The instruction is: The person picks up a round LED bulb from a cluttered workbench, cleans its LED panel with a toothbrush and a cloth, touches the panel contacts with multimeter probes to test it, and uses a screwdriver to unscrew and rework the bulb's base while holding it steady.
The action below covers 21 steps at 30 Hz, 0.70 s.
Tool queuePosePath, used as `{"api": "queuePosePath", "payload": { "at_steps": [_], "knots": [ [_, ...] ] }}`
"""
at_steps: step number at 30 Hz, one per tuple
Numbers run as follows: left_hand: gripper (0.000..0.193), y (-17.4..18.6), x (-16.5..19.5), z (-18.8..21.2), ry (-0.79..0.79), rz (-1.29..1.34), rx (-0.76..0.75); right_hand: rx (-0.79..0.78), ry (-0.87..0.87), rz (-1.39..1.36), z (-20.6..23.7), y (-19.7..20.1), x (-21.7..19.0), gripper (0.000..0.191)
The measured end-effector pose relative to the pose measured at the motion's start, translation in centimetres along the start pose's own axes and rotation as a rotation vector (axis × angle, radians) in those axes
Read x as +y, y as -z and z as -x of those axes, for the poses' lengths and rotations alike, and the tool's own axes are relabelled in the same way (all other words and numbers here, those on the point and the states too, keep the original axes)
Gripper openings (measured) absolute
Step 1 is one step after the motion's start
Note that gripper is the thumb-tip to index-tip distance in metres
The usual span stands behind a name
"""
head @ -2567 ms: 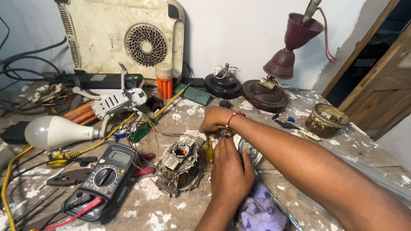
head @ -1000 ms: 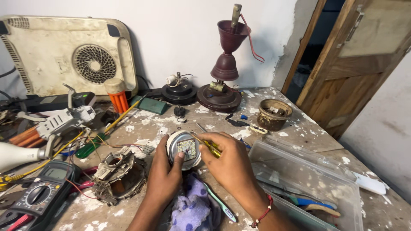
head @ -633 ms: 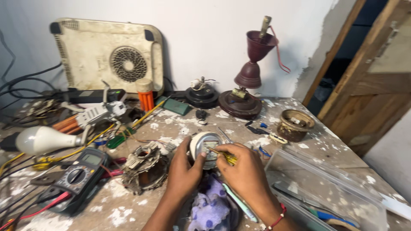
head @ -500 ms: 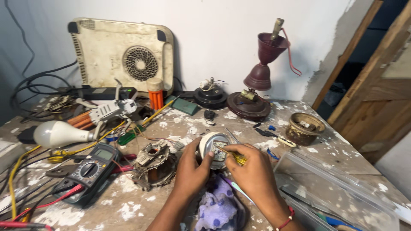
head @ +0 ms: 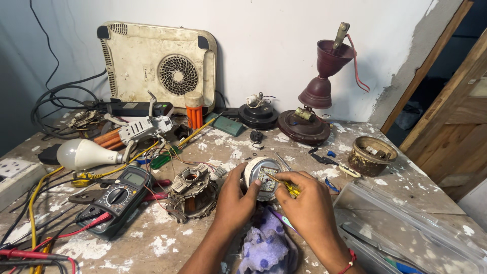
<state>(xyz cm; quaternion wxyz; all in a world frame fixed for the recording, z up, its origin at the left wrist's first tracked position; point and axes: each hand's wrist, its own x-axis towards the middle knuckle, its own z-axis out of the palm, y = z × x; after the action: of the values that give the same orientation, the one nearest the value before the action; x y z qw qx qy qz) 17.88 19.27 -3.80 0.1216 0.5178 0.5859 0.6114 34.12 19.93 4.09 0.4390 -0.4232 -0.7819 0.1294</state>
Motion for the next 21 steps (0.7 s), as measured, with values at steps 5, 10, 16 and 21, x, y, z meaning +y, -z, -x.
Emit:
{"api": "queuePosePath", "payload": {
  "at_steps": [5,10,16,21],
  "knots": [
    [0.057,0.12,0.28,0.05,0.018,0.000,-0.011,0.011,0.028,-0.007,0.03,0.31,-0.47,0.023],
    [0.056,0.27,0.66,0.15,0.031,0.037,-0.019,-0.006,-0.012,-0.002,0.07,0.27,-0.57,0.023],
    [0.056,0.34,0.71,0.15,0.003,0.020,-0.017,0.011,0.072,0.014,0.11,0.35,-0.30,0.021],
    [0.056,0.40,0.44,0.17,-0.015,0.053,-0.019,-0.004,0.183,0.049,0.27,0.60,-0.34,0.022]
  ]
}}
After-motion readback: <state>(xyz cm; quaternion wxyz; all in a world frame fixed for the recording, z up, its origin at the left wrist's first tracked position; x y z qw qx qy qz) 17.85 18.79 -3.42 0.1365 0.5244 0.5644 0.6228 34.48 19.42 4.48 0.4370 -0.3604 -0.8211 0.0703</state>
